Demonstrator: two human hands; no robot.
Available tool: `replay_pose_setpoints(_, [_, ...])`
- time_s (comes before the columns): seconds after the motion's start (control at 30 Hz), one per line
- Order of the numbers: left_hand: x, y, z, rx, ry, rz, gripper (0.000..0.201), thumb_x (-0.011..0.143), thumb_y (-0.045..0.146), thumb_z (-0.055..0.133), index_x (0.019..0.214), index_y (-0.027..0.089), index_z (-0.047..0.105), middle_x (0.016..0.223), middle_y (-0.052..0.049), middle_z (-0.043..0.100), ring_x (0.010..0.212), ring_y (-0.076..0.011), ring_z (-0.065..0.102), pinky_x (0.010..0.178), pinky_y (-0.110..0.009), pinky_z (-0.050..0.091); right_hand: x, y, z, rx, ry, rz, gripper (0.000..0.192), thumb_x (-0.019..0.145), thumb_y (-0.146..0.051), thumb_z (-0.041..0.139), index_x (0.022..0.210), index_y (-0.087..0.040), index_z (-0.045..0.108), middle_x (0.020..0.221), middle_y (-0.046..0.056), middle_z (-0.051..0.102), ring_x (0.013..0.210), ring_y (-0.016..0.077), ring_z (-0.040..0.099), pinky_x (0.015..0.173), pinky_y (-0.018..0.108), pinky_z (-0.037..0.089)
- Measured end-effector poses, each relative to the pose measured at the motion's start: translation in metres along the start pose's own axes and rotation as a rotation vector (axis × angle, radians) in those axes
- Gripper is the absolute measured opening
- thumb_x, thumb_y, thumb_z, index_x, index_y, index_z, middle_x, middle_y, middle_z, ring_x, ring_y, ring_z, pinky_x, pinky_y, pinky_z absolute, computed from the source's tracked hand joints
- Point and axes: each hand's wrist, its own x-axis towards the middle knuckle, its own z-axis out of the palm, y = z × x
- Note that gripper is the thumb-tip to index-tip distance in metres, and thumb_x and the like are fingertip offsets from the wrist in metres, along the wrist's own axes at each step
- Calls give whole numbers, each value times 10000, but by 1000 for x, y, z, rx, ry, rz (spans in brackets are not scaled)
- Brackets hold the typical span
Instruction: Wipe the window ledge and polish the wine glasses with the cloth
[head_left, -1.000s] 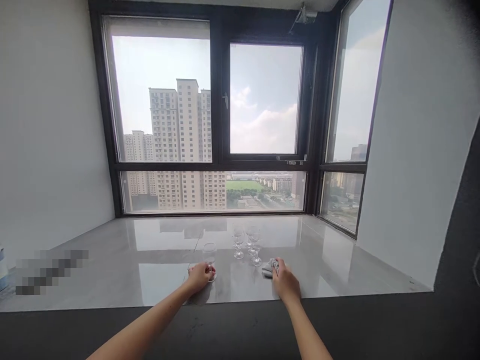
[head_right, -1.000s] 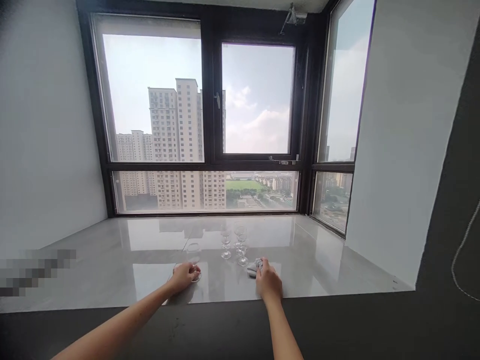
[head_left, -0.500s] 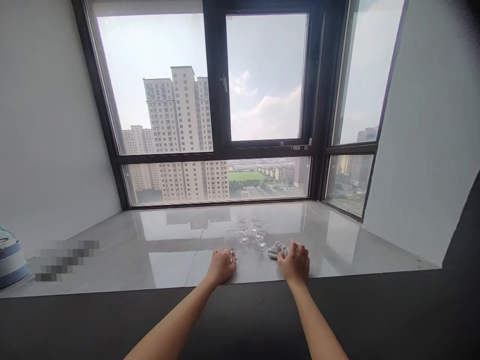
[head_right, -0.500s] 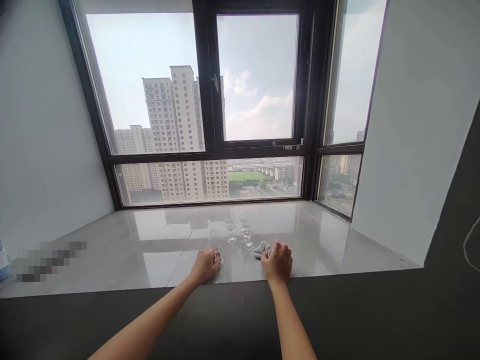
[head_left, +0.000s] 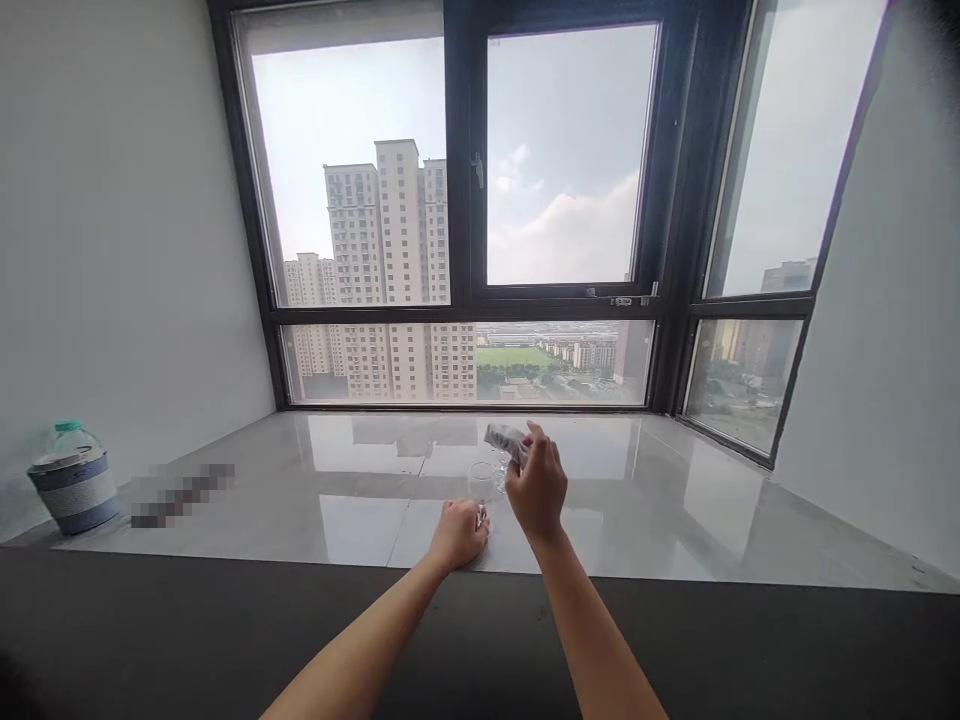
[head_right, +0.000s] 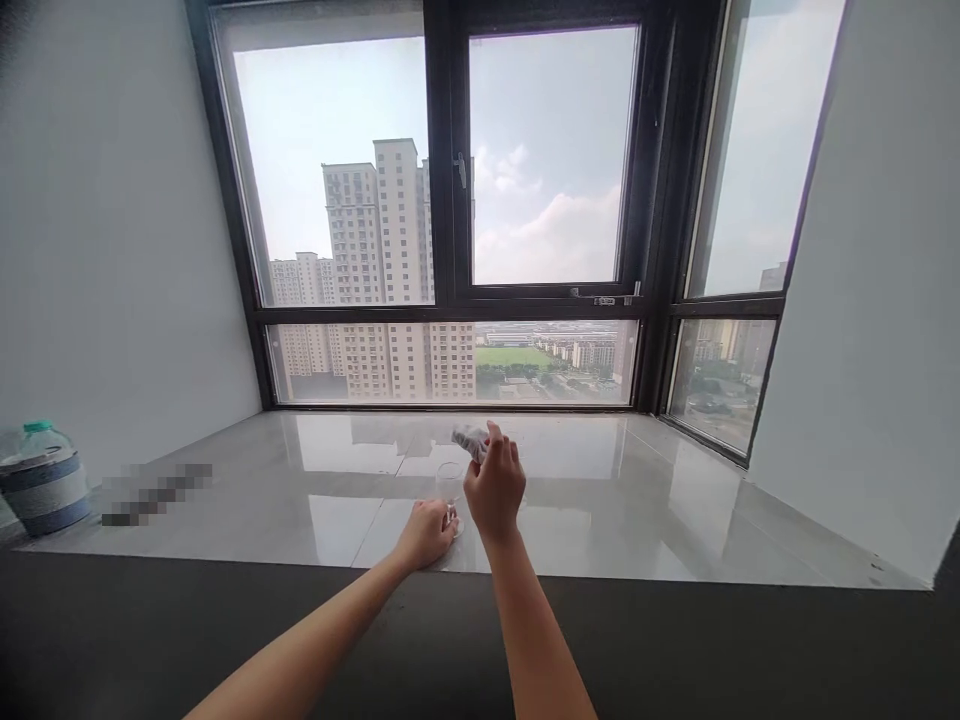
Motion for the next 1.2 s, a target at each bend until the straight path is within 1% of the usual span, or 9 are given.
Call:
replay_pose_setpoints(0.13, [1,-2,-1,-13,-52,13,171,824,223,498,845,169,659,834,-86,686,867,-225,602,819,-330,368,-5,-28,22,-16,-472,-89,576,828,-173,459,1396,-218,379,986,64,662,873,202,610,749,283,428])
replay_pose_setpoints(0.2, [2,-3,-1,-42,-56,33,234,802,167,495,968,173,659,932,-93,698,945,-232,598,851,-328,369,-13,-31,28,-44,-564,-85,593,872,-289,477,1438,-191,332,982,74,681,879,205,625,814,298,421])
replay_pose_setpoints(0.3, [3,-3,-2,-66,-53,60,318,796,127,474,1061,186,638,1042,-95,691,1038,-244,578,884,-338,363,-18,-32,32,-111,-533,-108,597,950,-386,368,1476,-123,263,940,89,704,918,198,635,1031,370,293])
replay_pose_setpoints(0.4, [2,-1,-3,-47,-81,46,274,791,120,469,980,183,657,1029,-102,694,1019,-254,588,863,-347,365,-12,-33,38,-197,-557,-116,560,988,-348,254,1482,-86,254,854,98,715,843,186,652,1090,407,188])
replay_pose_setpoints(0.57, [1,1,-5,-22,-54,26,214,797,130,478,909,181,653,974,-92,693,973,-246,597,830,-336,368,-8,-29,52,-130,-589,-22,500,961,-240,306,1434,-79,329,840,103,693,864,208,634,991,397,318])
replay_pose_setpoints(0.77, [-1,-2,-1,-26,-36,46,179,832,161,490,916,192,645,900,-76,681,934,-230,596,824,-323,371,-18,-12,53,55,-106,-99,481,913,-234,403,1380,-140,343,1185,161,527,1108,265,475,886,393,431])
replay_pose_setpoints(0.83, [-1,-2,0,-32,-33,39,163,850,197,486,876,186,646,869,-76,678,906,-226,596,815,-324,375,-18,-8,52,32,-33,-133,465,904,-183,386,1368,-150,361,1218,170,496,1111,269,463,891,412,427])
replay_pose_setpoints(1.03, [0,0,-3,-16,-48,27,164,837,186,488,880,189,646,861,-74,682,899,-224,595,793,-316,373,-20,-6,49,-7,-296,-248,375,901,-131,355,1257,-140,473,875,70,637,824,191,564,832,324,414])
replay_pose_setpoints(1.2, [0,2,-6,-32,-50,46,209,828,178,487,969,202,639,963,-75,690,974,-226,591,813,-307,377,-13,-17,44,-110,-435,-199,563,948,-323,365,1451,-82,287,819,62,689,849,185,622,1026,357,308])
